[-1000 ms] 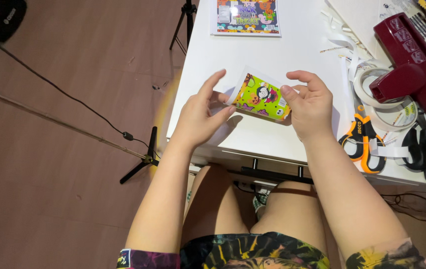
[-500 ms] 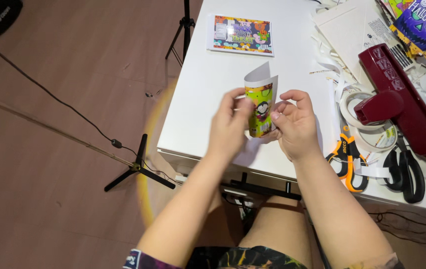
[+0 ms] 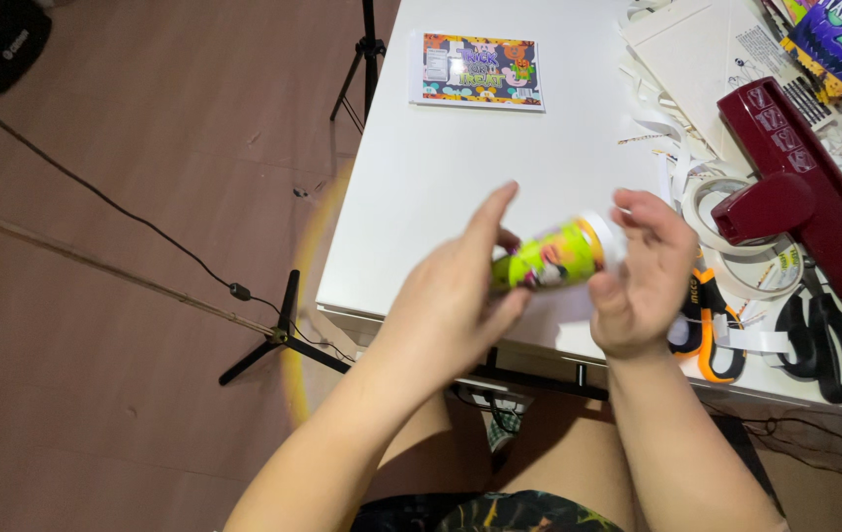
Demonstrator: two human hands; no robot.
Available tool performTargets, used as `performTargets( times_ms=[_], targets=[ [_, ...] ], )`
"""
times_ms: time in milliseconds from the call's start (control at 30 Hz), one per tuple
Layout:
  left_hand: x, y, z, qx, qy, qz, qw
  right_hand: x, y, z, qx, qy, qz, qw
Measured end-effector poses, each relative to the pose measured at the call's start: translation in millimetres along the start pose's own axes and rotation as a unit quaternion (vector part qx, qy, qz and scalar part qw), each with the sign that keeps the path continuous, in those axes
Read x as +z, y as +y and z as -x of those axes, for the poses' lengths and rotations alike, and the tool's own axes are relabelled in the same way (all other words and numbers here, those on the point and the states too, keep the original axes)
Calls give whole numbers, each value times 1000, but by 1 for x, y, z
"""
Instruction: The person cuts a purple Halloween wrapper with scissors, folds green and white wrappers by hand on a table, and trims excess paper from the edges with scissors.
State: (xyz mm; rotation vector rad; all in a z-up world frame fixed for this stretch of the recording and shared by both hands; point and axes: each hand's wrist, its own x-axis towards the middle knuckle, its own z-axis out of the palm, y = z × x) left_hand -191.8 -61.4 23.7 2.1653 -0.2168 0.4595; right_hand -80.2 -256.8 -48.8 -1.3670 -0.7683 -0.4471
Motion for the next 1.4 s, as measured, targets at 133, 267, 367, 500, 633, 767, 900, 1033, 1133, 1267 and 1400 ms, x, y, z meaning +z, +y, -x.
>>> performTargets(
  times_ms=[133, 267, 367, 500, 633, 767, 900, 1033, 1133, 1267, 1400],
  targets=[
    [-2, 5, 3, -98, -128, 75, 984, -8, -41, 5, -167, -87, 258, 948],
    [16, -24, -5, -188, -152, 100, 965, -2, -41, 5, -206, -164, 427, 865],
    [38, -51, 4, -62, -91, 19, 994, 5, -27, 17, -217, -217, 487, 817],
    [48, -56, 15, 35, 8, -116, 993, 6, -16, 22, -186, -246, 501, 809],
    [47, -53, 30, 132, 104, -246, 955, 7, -10, 19, -126, -294, 429, 845],
    [55, -57, 43, 191, 96, -302, 929, 8, -8, 19, -80, -321, 406, 852],
    [52, -59, 45, 182, 84, -305, 931, 7, -9, 22, -63, -323, 418, 847],
    [52, -63, 45, 173, 68, -301, 935, 8, -10, 19, -64, -340, 440, 829],
    [52, -65, 44, 162, 62, -314, 933, 11, -11, 18, -65, -346, 448, 822],
    [51, -66, 43, 153, 52, -316, 935, 15, -12, 19, -59, -341, 485, 803],
    [50, -70, 44, 146, 42, -314, 937, 17, -12, 18, -69, -341, 503, 792]
  ],
)
